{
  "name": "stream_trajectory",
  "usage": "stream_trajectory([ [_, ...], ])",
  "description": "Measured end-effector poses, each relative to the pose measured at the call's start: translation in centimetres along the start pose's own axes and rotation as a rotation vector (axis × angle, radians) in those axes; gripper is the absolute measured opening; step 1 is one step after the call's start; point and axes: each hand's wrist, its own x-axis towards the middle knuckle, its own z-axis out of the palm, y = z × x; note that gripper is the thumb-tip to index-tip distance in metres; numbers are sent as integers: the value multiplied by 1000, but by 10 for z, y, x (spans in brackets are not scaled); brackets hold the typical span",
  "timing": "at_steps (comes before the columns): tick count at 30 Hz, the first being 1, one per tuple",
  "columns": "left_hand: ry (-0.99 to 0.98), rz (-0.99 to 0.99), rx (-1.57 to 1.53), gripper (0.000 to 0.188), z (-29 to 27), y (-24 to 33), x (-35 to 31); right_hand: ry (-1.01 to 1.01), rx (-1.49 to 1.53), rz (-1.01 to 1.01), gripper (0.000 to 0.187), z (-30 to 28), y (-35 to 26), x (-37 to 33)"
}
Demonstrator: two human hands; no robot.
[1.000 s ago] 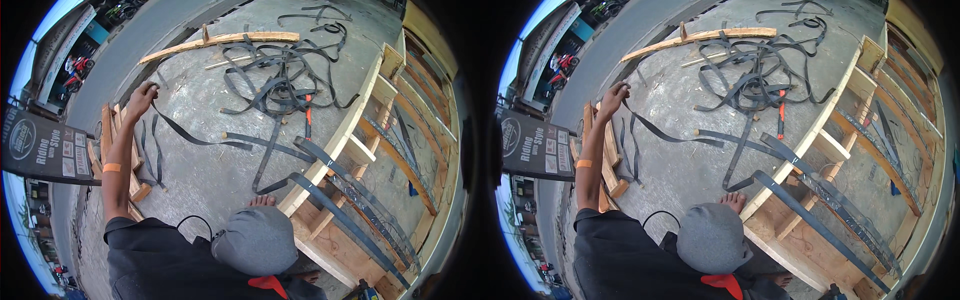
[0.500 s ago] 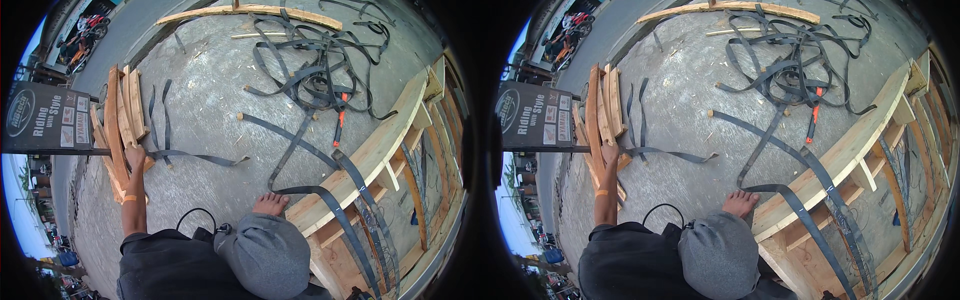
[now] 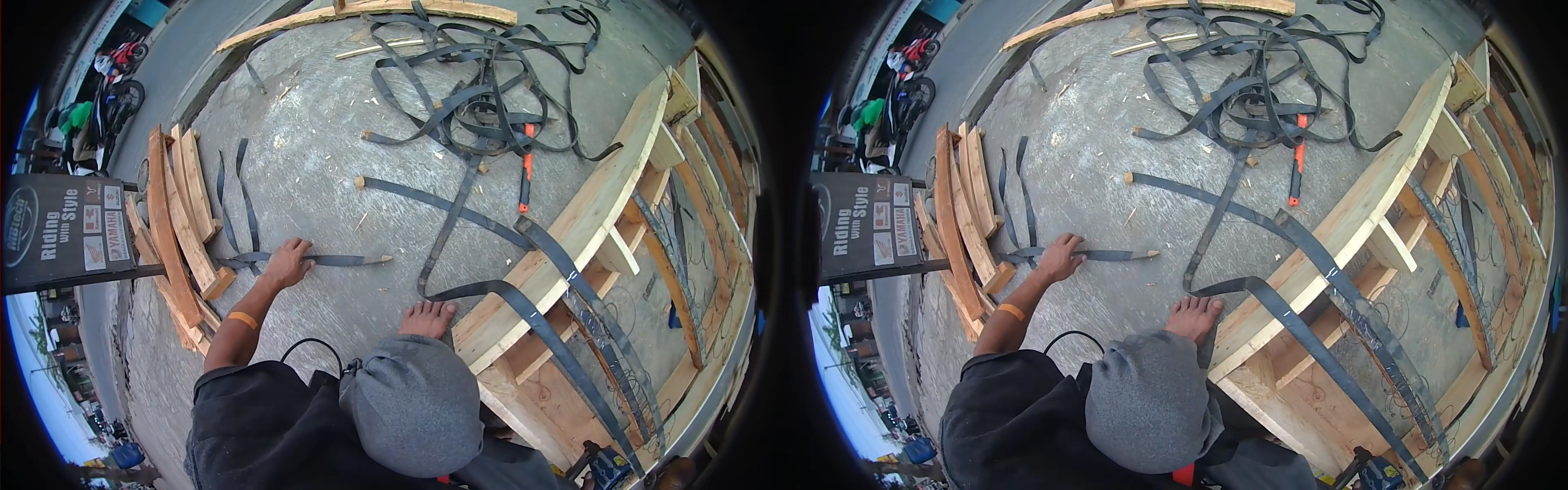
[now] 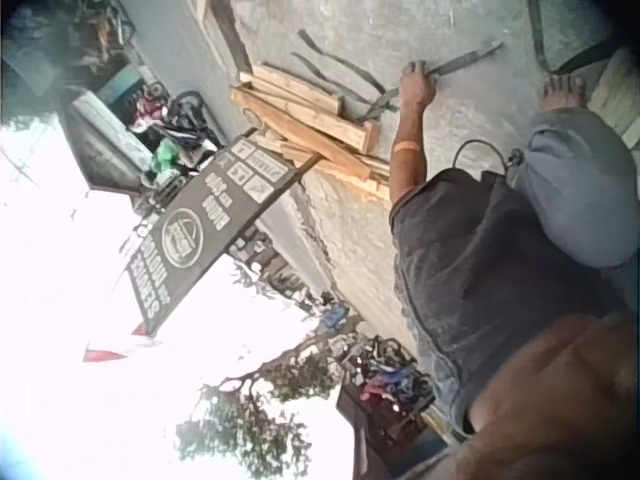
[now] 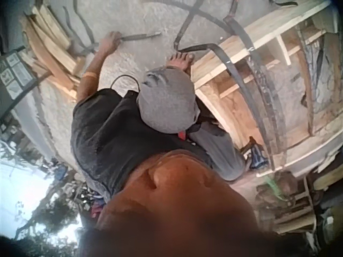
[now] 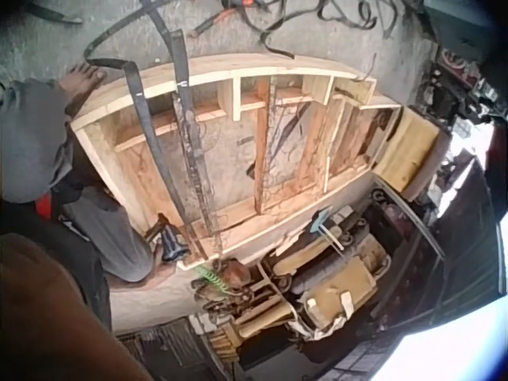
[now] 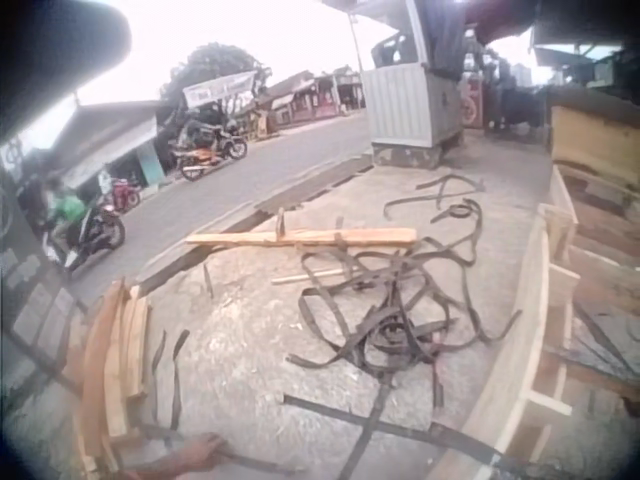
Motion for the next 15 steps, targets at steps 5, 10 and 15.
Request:
stream_trajectory([
  [5, -405, -257, 106, 29, -1, -55, -27, -16, 6, 2, 55, -2, -3, -1],
  [10, 264, -997, -3, 34, -41, -121, -21, -4, 13, -4, 57, -5, -8, 2],
  [15, 389, -1145, 61, 40, -50, -178, -7, 93, -55, 32, 58, -75, -3, -55],
])
